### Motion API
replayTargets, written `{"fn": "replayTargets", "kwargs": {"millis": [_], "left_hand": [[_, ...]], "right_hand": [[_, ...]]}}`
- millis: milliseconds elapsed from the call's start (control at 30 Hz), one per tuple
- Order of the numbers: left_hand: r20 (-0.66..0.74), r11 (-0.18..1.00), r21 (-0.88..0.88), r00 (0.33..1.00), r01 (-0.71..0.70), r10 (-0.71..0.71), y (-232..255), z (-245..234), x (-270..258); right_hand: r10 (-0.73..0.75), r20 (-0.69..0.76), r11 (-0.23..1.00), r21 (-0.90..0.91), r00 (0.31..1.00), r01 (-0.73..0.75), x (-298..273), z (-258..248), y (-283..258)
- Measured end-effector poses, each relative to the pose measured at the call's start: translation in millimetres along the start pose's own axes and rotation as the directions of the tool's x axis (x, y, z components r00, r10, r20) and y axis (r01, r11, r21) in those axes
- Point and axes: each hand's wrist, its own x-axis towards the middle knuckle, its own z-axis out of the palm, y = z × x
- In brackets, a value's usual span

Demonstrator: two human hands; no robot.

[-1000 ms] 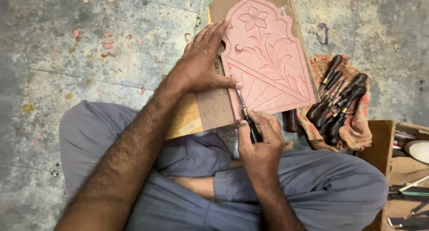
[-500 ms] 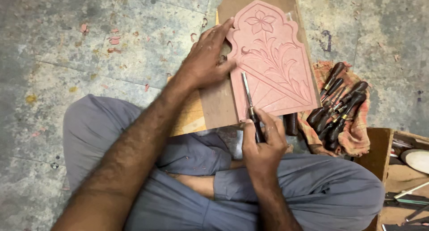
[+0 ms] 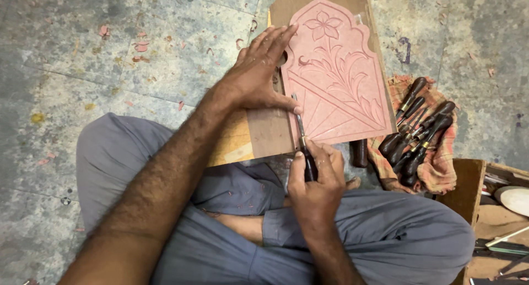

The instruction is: The person carves a floral pattern into a piece of wood using a variety of chisels and a wooden mallet. They switch between different chisels to detail the leaves and petals of the design.

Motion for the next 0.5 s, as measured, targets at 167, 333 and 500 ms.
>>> {"fn": "replayTargets", "kwargs": {"millis": [167,333,500], "left_hand": [[-0.039,0.997,-0.031,0.997,-0.065,0.063,-10.6,4.0,0.8],[-0.02,0.999,0.009,0.999,-0.032,0.032,-6.2,4.9,2.7],[-0.028,0.998,-0.037,0.998,-0.05,0.049,-10.1,5.1,2.3]], "right_hand": [[0.046,0.025,0.999,0.022,0.999,-0.046,7.1,7.7,2.2],[0.021,0.023,0.999,-0.04,1.0,-0.02,5.8,1.8,-2.2],[0.028,0.004,1.0,-0.001,1.0,-0.028,10.5,8.5,-0.3]]}}
